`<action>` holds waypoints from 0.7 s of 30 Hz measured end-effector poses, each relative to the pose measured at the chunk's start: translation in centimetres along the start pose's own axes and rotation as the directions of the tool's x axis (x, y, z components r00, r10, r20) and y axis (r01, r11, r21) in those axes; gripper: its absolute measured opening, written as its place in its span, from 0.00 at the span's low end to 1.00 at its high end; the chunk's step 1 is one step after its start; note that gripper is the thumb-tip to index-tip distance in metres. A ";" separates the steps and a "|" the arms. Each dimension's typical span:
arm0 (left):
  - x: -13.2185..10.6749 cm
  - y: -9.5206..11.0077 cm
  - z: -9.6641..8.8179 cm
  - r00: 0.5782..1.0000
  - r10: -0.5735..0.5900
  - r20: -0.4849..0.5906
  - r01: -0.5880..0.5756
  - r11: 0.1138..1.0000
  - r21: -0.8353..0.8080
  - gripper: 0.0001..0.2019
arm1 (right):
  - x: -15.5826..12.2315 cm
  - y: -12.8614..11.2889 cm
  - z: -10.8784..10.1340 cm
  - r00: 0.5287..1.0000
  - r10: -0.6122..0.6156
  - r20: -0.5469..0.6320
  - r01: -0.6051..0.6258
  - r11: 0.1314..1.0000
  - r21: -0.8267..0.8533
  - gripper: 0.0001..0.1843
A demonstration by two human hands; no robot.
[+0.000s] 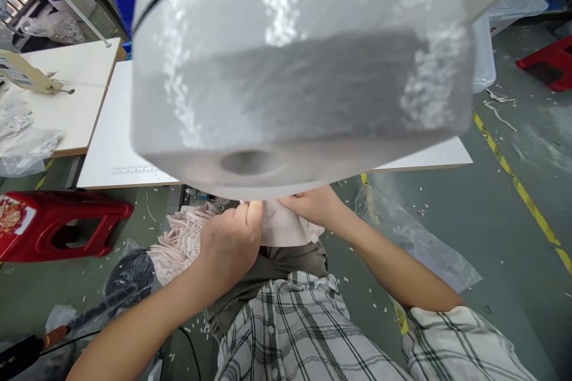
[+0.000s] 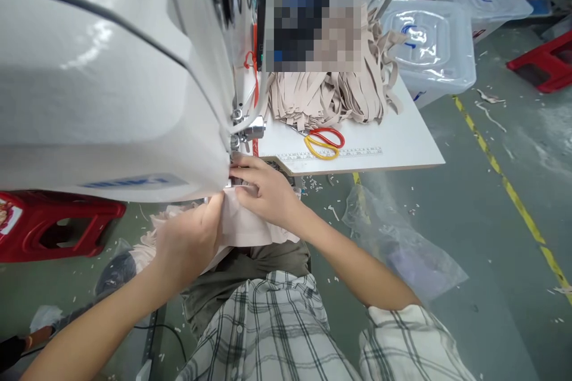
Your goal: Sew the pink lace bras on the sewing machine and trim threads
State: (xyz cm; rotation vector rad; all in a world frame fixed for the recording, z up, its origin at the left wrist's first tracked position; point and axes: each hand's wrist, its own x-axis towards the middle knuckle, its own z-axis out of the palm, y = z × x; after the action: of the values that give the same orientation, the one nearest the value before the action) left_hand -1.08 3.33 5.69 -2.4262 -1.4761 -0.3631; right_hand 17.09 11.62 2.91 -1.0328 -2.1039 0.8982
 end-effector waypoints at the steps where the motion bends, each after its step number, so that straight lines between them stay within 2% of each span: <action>1: 0.0 0.1 0.0 1.000 -0.005 -0.006 0.005 1.000 -0.004 0.11 | 0.3 0.0 -0.1 1.000 -0.008 -0.004 0.008 0.999 0.031 0.09; 7: -0.1 0.1 0.2 1.000 -0.017 -0.014 0.017 1.000 -0.018 0.09 | 0.9 0.2 -0.5 1.000 -0.028 0.002 0.028 0.996 0.082 0.07; 14: -0.3 0.1 0.2 0.999 -0.041 0.012 0.041 0.999 0.024 0.13 | 0.9 0.3 -0.4 0.999 -0.037 -0.019 0.039 0.993 0.112 0.14; 21: -0.6 -0.1 0.2 0.999 -0.014 0.042 0.012 1.000 0.028 0.15 | 0.5 0.5 -0.4 0.998 -0.014 -0.053 0.019 0.996 0.091 0.17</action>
State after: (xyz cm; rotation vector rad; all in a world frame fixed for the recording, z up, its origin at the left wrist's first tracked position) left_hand -1.42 2.93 5.34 -2.4178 -1.5048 -0.2945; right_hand 17.40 12.40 2.87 -0.9801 -2.0059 0.9402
